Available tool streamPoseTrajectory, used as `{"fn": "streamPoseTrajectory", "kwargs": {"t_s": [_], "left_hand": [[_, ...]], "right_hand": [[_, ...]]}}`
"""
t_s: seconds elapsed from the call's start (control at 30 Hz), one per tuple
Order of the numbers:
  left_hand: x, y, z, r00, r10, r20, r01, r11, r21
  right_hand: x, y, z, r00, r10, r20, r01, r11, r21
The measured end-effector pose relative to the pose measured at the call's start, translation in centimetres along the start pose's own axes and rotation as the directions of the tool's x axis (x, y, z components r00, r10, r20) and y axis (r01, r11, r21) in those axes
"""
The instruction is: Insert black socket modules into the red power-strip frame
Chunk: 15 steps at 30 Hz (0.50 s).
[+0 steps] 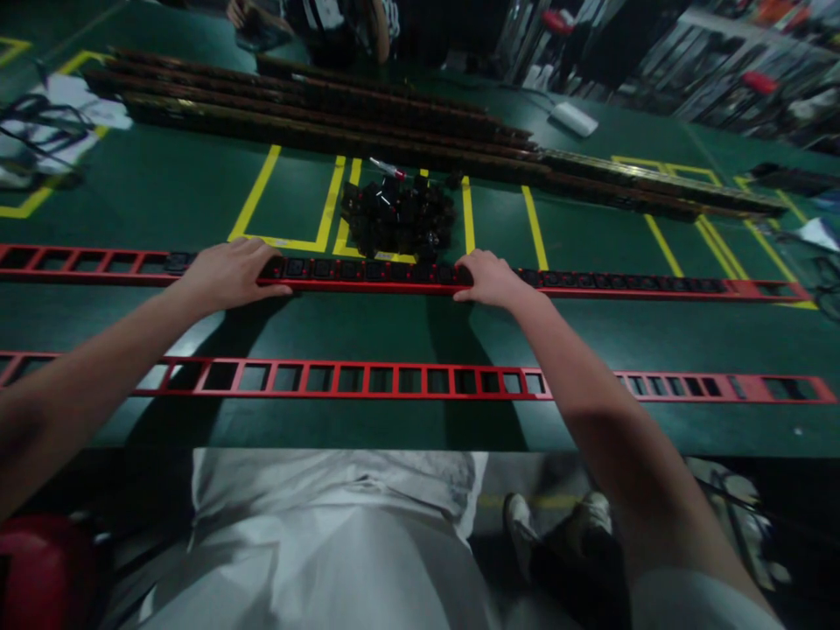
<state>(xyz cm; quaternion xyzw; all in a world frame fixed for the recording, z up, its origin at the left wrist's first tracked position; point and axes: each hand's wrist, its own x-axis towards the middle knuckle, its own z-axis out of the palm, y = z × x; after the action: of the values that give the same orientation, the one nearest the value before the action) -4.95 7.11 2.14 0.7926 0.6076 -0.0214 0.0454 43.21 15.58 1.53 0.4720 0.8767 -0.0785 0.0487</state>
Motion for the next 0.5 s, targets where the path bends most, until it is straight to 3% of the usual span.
{"fn": "streamPoseTrajectory", "kwargs": {"t_s": [0.27,0.5], "left_hand": [[-0.4,1.3,-1.3,0.999,-0.043,0.015,0.04,0.989,0.143],[0.7,0.0,-3.6,0.997,-0.076,-0.026,0.078,0.994,0.078]], "right_hand": [[0.1,0.8,0.4,0.996,-0.086,-0.034,0.087,0.995,0.039],[0.6,1.3,-2.3,0.993,-0.102,-0.059,0.104,0.994,0.033]]}}
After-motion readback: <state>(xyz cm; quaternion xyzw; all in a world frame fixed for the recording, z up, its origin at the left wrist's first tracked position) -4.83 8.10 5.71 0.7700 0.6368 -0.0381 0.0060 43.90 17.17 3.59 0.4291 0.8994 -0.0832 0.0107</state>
